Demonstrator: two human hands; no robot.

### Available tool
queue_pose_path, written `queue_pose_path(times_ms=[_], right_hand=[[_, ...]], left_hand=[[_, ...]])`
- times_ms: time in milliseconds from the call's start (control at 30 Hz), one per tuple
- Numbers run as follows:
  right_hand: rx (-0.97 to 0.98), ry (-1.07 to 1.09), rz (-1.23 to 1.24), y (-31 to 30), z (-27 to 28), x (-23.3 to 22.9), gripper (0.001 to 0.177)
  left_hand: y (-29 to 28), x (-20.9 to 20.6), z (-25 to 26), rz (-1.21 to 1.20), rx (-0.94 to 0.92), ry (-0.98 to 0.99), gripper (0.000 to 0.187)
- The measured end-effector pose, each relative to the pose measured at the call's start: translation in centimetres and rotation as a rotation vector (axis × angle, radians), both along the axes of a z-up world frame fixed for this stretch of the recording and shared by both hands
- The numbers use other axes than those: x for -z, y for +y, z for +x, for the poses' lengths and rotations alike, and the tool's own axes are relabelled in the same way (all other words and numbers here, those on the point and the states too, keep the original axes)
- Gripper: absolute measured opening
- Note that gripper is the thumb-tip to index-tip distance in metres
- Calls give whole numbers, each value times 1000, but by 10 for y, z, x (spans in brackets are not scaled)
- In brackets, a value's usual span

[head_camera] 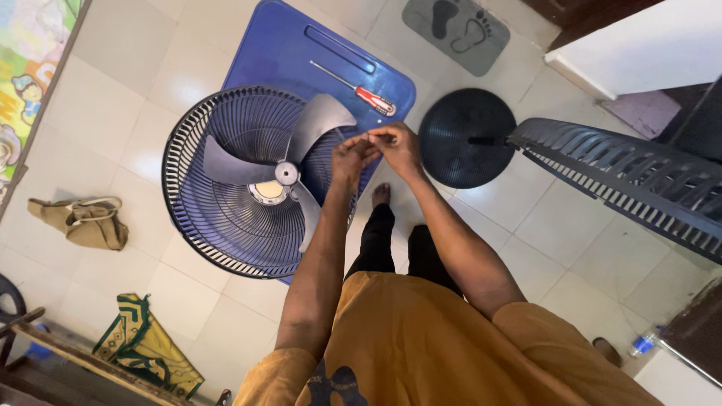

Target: The person uses a screwdriver to tighten screws on a standing fan's motor housing and then attaches the front fan cage to the fan assembly.

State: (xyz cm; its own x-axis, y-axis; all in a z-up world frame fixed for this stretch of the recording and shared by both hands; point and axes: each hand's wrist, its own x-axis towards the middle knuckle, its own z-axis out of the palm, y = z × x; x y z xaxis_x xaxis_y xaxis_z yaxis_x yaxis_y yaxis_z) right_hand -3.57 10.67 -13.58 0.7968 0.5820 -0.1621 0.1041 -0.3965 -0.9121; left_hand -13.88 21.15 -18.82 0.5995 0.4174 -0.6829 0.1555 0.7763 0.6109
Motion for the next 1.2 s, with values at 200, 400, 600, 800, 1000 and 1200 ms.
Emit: queue_pose_path(times_ms=[200, 400, 600, 800, 1000, 1200], right_hand=[[-38, 255, 11, -3, 22, 26, 18], [-53, -454, -71, 27, 43, 49, 35], [-207, -545, -366, 52, 42, 85, 44], [-134, -536, -311, 53, 40, 113, 31], [-65, 54, -114, 11, 17, 45, 32], [-114, 453, 339, -101, -33, -56, 46]], left_hand=[[2, 2, 0, -94, -108, -37, 16], [4, -3, -14, 12, -91, 39, 17], [1, -24, -43, 76, -83, 92, 22], [2, -29, -57, 108, -87, 89, 26], [-7, -36, -39, -14, -205, -88, 26], [-50, -57, -26, -85, -83, -247, 25]])
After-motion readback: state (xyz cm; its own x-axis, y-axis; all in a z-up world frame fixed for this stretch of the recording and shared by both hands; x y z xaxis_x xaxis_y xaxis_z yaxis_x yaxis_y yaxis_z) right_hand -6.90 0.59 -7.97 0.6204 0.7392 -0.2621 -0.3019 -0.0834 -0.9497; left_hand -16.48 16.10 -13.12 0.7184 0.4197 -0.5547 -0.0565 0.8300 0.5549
